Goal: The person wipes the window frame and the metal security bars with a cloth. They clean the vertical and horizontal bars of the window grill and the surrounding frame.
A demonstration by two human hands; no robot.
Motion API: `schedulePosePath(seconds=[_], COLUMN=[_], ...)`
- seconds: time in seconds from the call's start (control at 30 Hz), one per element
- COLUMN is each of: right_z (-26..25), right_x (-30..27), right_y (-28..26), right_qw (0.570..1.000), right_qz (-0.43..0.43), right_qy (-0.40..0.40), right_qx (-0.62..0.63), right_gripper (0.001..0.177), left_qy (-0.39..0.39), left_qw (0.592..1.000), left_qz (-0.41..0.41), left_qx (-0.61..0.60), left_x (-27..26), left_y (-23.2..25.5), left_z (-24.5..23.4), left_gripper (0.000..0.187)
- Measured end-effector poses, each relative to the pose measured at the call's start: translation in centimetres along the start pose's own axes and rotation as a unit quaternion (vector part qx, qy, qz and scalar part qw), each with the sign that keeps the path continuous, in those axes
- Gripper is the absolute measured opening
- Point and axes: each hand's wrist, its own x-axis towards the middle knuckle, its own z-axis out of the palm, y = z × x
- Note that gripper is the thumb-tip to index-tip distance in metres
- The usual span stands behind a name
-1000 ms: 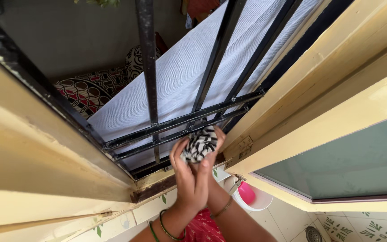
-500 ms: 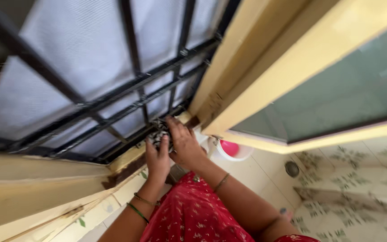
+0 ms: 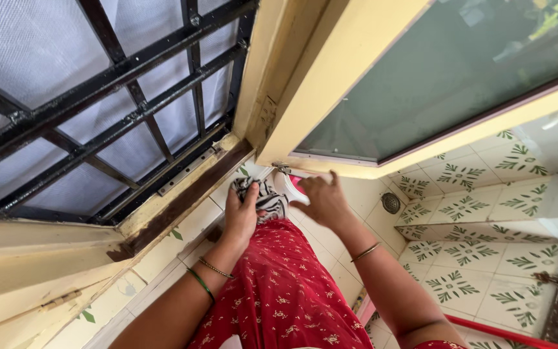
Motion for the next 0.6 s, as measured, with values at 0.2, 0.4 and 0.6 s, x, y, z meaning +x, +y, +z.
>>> schedulePosePath(seconds=[0.2, 0.4, 0.6], right_z=[-4.4, -6.9, -5.8], right_x=[0.3, 1.4, 1.5], right_y=[4.0, 5.3, 5.5], right_qw=[0.897, 0.870, 0.870], right_qz=[0.169, 0.196, 0.186], right_qy=[0.379, 0.420, 0.427], right_qx=[0.151, 0.168, 0.161], right_gripper=[0.024, 0.032, 0.030], left_qy=[-0.043, -0.049, -0.052], left_qw=[0.981, 0.944, 0.956], left_qz=[0.173, 0.294, 0.260], left_qx=[0.073, 0.143, 0.127], left_x=[0.7, 2.6, 2.8], left_y=[3.3, 6.2, 6.0], left_z=[2.6, 6.7, 7.0], left_gripper=[0.041, 0.039, 0.039])
